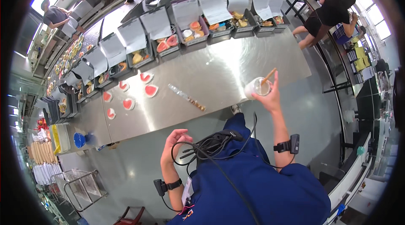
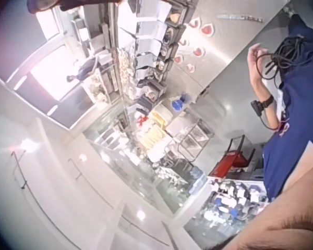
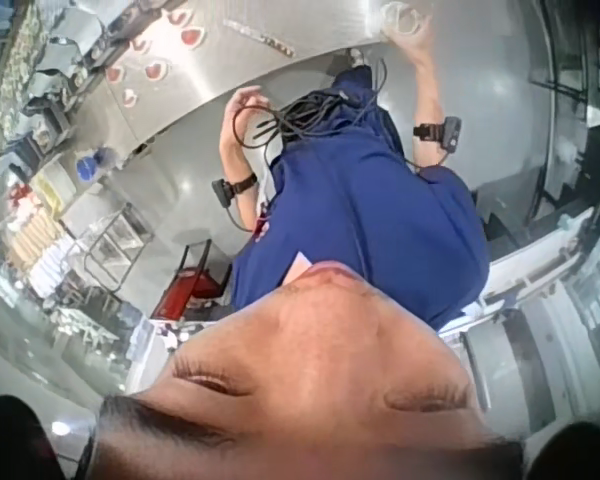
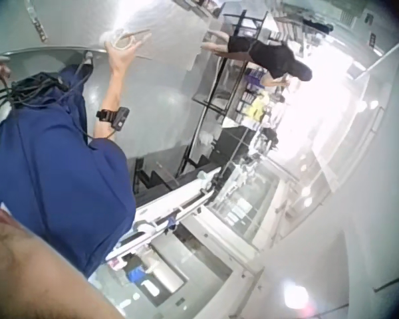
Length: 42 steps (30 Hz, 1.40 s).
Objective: Applying adhesive or liquid to dental prosthetic components, washing a container, and scooping white powder into the container using a small scoop.
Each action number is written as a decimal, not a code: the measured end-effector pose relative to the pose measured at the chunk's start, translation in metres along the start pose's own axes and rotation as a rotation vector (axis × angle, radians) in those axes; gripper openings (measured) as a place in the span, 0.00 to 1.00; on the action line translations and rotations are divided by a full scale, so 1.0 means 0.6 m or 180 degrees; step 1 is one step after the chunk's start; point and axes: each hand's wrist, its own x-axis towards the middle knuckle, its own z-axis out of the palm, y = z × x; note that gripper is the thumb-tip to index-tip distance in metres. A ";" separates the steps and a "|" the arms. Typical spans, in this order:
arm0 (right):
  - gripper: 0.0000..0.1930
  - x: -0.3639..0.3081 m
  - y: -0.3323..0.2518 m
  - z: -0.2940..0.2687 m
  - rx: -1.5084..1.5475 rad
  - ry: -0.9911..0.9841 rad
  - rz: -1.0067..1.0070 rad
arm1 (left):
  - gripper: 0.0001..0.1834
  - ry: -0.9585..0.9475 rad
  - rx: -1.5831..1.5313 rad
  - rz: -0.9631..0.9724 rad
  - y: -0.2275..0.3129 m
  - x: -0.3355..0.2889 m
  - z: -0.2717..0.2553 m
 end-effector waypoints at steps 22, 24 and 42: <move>0.37 0.402 0.074 -0.121 -0.0025 -0.1470 0.0147 | 0.51 -0.0035 0.1115 0.0093 0.007 0.550 0.429; 0.30 0.403 0.064 -0.096 -0.0145 -0.1782 0.0043 | 0.53 0.0126 0.1611 0.0497 -0.024 0.592 0.441; 0.08 0.441 0.084 -0.269 -0.0757 -0.1072 -0.0949 | 0.46 0.0464 0.1851 0.1022 -0.065 0.726 0.649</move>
